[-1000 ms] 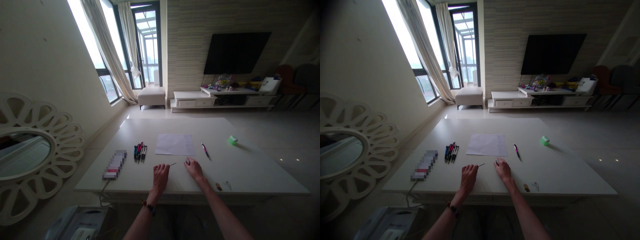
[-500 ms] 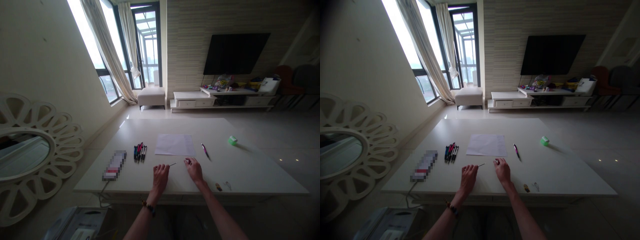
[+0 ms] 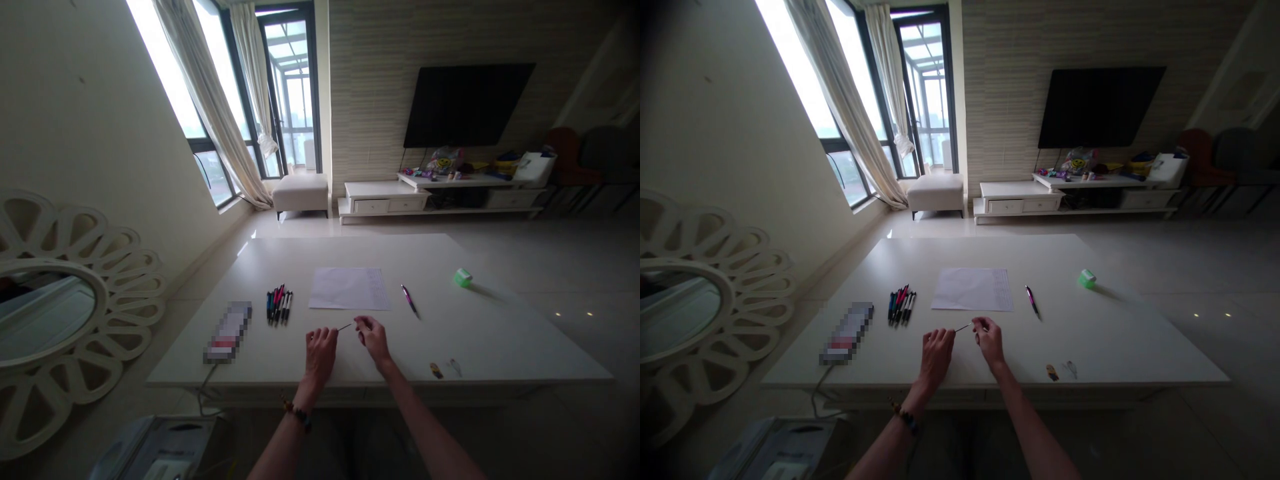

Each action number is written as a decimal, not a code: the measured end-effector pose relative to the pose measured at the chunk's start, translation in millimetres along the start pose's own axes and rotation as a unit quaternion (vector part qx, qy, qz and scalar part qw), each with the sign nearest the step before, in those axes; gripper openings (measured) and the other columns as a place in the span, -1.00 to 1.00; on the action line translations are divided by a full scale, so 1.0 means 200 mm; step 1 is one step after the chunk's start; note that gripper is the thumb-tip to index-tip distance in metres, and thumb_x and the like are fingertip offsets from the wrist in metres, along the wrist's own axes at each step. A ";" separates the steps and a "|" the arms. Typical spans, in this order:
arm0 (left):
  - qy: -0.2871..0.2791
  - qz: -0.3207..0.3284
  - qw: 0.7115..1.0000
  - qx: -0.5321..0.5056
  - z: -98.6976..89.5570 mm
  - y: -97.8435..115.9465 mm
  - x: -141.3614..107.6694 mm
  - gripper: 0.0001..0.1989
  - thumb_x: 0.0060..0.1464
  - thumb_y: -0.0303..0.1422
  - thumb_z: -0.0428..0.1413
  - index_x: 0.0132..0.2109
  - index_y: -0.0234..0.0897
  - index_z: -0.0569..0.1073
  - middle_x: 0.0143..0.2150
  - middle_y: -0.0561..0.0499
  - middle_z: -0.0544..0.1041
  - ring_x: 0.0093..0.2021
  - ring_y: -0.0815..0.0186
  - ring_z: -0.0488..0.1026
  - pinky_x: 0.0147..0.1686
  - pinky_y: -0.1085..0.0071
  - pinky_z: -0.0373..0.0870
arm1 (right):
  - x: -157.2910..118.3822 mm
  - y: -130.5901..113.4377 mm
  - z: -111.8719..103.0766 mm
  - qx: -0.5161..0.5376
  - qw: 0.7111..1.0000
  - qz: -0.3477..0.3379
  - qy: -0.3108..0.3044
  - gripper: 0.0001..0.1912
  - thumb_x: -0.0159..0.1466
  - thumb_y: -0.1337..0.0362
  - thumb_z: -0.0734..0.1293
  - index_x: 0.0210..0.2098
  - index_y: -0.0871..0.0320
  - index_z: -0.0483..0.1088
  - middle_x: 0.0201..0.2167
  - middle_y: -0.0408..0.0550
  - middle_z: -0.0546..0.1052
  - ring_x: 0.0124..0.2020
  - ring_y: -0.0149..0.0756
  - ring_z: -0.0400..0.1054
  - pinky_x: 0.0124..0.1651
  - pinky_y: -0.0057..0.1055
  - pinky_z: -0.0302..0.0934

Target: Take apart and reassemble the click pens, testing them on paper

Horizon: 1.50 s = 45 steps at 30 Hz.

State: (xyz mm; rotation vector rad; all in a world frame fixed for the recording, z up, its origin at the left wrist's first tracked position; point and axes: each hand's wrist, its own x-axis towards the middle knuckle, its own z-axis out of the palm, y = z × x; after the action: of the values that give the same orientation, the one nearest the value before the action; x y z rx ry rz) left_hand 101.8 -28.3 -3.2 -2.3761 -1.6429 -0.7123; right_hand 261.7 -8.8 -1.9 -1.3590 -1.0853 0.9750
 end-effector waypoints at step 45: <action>-0.021 -0.145 0.940 -0.309 0.04 0.12 -0.06 -0.74 0.16 -0.37 -0.15 -0.08 -0.20 0.38 -0.16 -0.06 0.46 -0.11 0.27 0.37 -0.12 0.32 0.24 | -0.04 -0.05 -0.20 0.006 0.996 -0.050 0.073 -0.48 0.16 -0.11 0.15 -0.30 0.25 0.41 -0.47 0.04 0.52 -0.64 -0.39 0.31 -0.63 -0.52 0.10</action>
State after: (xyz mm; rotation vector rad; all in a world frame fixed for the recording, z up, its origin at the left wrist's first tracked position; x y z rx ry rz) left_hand 123.0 -43.3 -13.1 -2.5569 -2.0501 -1.4227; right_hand 297.8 -26.7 11.2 -1.3314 -1.0252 0.7946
